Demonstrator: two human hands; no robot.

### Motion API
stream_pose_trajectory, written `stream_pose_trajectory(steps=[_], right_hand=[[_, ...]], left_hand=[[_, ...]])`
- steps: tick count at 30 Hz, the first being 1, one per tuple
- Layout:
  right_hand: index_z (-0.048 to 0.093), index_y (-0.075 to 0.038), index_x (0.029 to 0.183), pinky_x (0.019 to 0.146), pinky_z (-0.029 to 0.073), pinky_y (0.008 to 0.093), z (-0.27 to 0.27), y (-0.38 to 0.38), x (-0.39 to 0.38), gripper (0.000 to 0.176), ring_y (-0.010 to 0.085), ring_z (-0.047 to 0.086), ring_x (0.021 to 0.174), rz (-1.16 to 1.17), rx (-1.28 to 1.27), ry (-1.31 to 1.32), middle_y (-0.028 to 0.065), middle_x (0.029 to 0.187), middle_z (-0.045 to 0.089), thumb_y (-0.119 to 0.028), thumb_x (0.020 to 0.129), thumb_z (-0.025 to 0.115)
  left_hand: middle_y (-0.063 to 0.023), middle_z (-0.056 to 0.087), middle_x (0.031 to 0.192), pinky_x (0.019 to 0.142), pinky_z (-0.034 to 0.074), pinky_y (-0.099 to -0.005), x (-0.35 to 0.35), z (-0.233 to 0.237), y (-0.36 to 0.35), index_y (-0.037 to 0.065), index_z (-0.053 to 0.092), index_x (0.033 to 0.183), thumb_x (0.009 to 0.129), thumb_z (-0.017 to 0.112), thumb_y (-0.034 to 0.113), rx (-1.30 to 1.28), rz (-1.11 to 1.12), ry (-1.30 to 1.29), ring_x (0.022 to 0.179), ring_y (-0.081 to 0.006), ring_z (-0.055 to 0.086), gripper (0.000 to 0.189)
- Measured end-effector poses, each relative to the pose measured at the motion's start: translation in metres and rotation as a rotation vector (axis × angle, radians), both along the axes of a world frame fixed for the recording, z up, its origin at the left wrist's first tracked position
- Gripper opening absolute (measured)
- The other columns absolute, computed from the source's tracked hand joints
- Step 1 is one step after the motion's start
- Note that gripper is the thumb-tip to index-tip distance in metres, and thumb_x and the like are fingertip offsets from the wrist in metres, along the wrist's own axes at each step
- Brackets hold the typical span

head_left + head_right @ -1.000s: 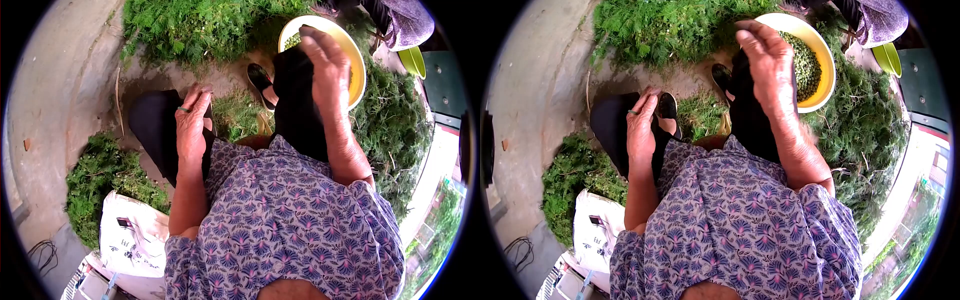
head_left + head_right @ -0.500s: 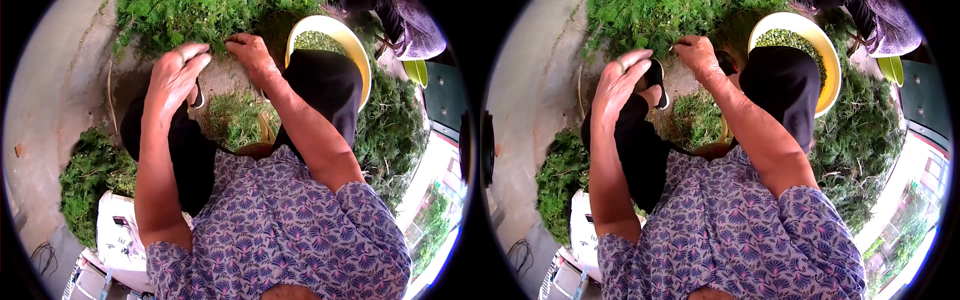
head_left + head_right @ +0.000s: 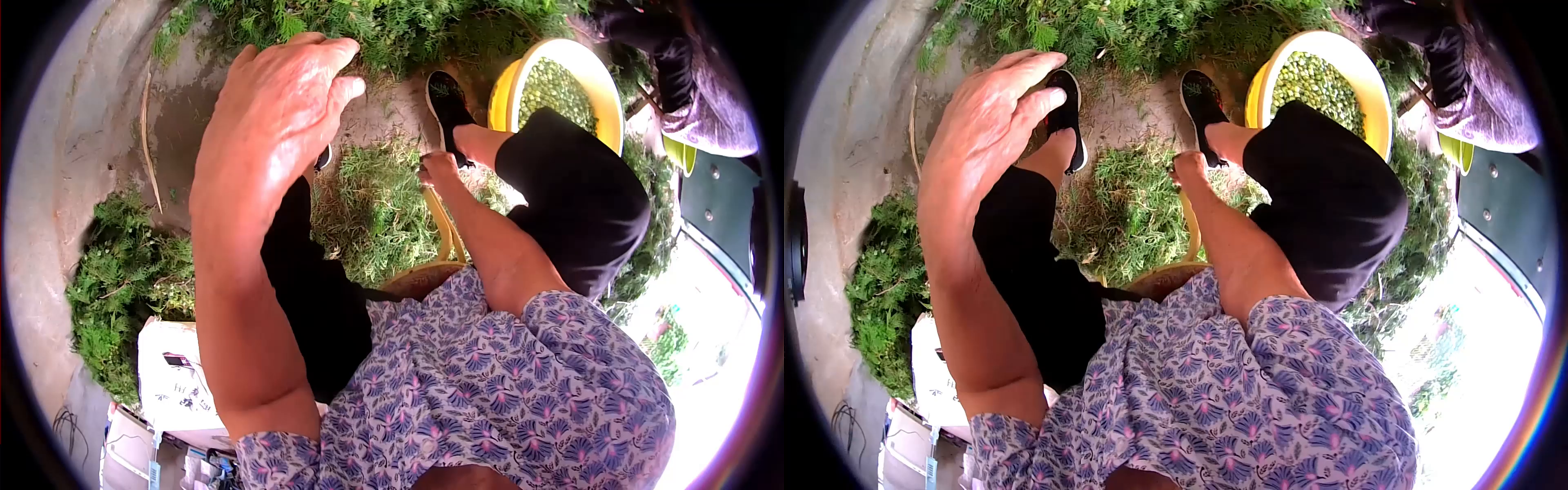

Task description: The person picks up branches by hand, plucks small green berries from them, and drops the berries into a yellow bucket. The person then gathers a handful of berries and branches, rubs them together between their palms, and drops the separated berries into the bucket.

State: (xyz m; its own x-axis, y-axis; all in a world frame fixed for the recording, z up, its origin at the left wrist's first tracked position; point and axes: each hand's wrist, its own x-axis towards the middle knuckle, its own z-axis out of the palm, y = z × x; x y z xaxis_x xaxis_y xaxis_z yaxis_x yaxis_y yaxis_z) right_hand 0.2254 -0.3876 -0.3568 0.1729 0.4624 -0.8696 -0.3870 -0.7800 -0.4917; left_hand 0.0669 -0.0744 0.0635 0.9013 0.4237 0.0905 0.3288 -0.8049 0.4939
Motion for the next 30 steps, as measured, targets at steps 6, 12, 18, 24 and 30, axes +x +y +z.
stream_pose_trajectory(steps=[6,12,18,24,30], right_hand=[[0.060,-0.008,0.080,0.036,0.042,0.0345,0.045,0.016,-0.033,0.006,0.0229,0.058,0.049,-0.207,-0.304,-0.387,0.0090,0.064,0.057,-0.010,0.077,0.056],[0.055,0.001,0.084,0.033,0.045,0.0338,0.050,0.032,-0.044,0.004,0.0244,0.061,0.048,-0.203,-0.402,-0.455,0.0144,0.068,0.058,-0.001,0.080,0.056],[0.040,0.000,0.105,0.034,0.042,0.0357,-0.016,0.003,-0.044,0.032,0.0265,0.059,0.051,-0.406,-0.606,-0.596,0.0193,0.083,0.055,-0.005,0.081,0.059],[0.045,0.003,0.094,0.035,0.041,0.0380,-0.005,0.000,-0.036,0.025,0.0254,0.054,0.044,-0.754,-0.420,-0.240,0.0180,0.070,0.054,0.002,0.074,0.059],[0.053,-0.002,0.086,0.036,0.039,0.0256,0.108,0.065,-0.030,0.014,0.0146,0.054,0.049,-0.565,0.001,-0.067,0.0079,0.070,0.057,-0.004,0.077,0.063]], left_hand=[[-0.0207,0.057,0.107,0.079,0.044,-0.0317,-0.018,0.031,0.004,-0.004,0.055,0.107,0.081,0.055,0.011,-0.099,0.113,0.217,0.092,-0.0339,0.057,0.030],[-0.0211,0.057,0.108,0.080,0.045,-0.0326,-0.030,0.033,0.010,-0.004,0.055,0.108,0.082,0.055,0.010,-0.154,0.174,0.182,0.091,-0.0338,0.058,0.029],[-0.0197,0.057,0.107,0.077,0.047,-0.0319,-0.033,0.038,0.012,-0.003,0.055,0.110,0.082,0.056,0.008,-0.166,0.220,0.213,0.091,-0.0319,0.058,0.031],[-0.0198,0.057,0.108,0.080,0.045,-0.0315,-0.034,0.039,0.014,-0.003,0.055,0.111,0.081,0.056,0.008,-0.204,0.221,0.187,0.094,-0.0314,0.058,0.031],[-0.0203,0.057,0.109,0.083,0.044,-0.0311,-0.038,0.033,0.015,-0.004,0.055,0.110,0.082,0.055,0.009,-0.204,0.205,0.139,0.096,-0.0303,0.057,0.031]])
